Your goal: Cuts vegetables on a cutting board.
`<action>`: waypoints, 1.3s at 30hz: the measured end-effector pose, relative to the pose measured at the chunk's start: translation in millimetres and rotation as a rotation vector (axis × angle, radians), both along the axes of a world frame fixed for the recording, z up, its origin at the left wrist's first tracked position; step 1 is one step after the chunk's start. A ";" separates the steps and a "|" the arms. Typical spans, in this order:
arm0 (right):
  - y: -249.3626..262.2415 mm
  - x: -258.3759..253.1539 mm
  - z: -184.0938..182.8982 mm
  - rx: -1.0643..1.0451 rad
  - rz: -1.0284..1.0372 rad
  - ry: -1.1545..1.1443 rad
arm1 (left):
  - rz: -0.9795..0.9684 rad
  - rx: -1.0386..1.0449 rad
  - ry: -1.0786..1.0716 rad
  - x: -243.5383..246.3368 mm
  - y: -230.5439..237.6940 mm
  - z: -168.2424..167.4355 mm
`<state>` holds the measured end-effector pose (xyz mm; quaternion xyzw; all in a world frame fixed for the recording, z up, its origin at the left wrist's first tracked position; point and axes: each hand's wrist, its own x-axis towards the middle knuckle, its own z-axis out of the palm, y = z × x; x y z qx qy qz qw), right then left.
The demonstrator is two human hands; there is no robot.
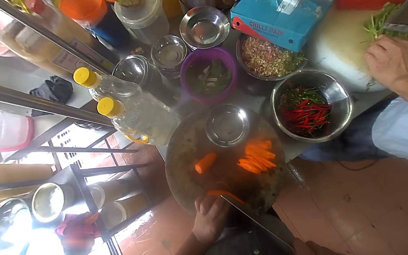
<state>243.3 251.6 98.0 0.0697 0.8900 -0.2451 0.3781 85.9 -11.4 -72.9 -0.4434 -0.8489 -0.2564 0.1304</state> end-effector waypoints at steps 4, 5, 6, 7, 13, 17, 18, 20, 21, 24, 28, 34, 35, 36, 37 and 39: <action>-16.6 -15.0 -34.5 0.070 -0.043 0.161 | 0.010 -0.002 -0.003 0.9 0.7 -1.6; -19.7 -20.0 -40.5 0.086 -0.042 0.170 | 0.009 -0.004 -0.003 1.5 0.3 -1.8; -20.1 -22.8 -43.0 0.096 -0.039 0.174 | 0.008 -0.005 -0.004 1.1 0.5 -1.8; -18.3 -23.9 -41.4 0.098 -0.040 0.171 | 0.008 -0.005 -0.003 0.1 1.3 -2.1; -6.7 -6.2 -4.5 0.052 -0.022 0.133 | -0.003 0.012 -0.012 1.2 -0.2 -1.3; -6.5 -4.4 -5.7 0.063 -0.016 0.098 | 0.004 0.017 0.000 0.4 1.9 -1.1; -7.0 -5.1 -7.0 0.062 -0.011 0.095 | 0.006 0.015 0.002 0.1 1.7 -0.9; -9.3 -8.0 -12.5 0.046 -0.011 0.098 | 0.008 0.009 0.004 -0.3 1.1 -0.8; -12.1 -11.1 -19.3 0.046 -0.020 0.114 | 0.009 0.010 0.003 -0.5 0.8 -1.3; -20.8 -21.0 -49.1 0.113 -0.037 0.214 | 0.006 0.016 -0.005 2.9 -0.3 -2.5; -16.7 -19.2 -34.1 0.096 -0.044 0.230 | 0.005 0.036 -0.001 0.1 -0.2 -1.7; -7.2 -2.3 -6.2 0.066 -0.009 0.076 | -0.010 0.043 -0.007 0.3 -0.1 -2.6; -7.1 -3.0 -6.7 0.068 -0.004 0.065 | -0.012 0.043 -0.007 -0.3 0.0 -2.8; -7.4 -4.4 -8.3 0.070 -0.001 0.062 | -0.010 0.041 -0.007 -0.7 0.3 -3.2; -8.4 -6.8 -11.5 0.071 -0.002 0.067 | -0.008 0.039 -0.007 -1.0 0.5 -3.7; -14.3 -15.1 -25.3 0.068 -0.016 0.119 | -0.001 0.033 -0.009 -0.8 0.0 -4.2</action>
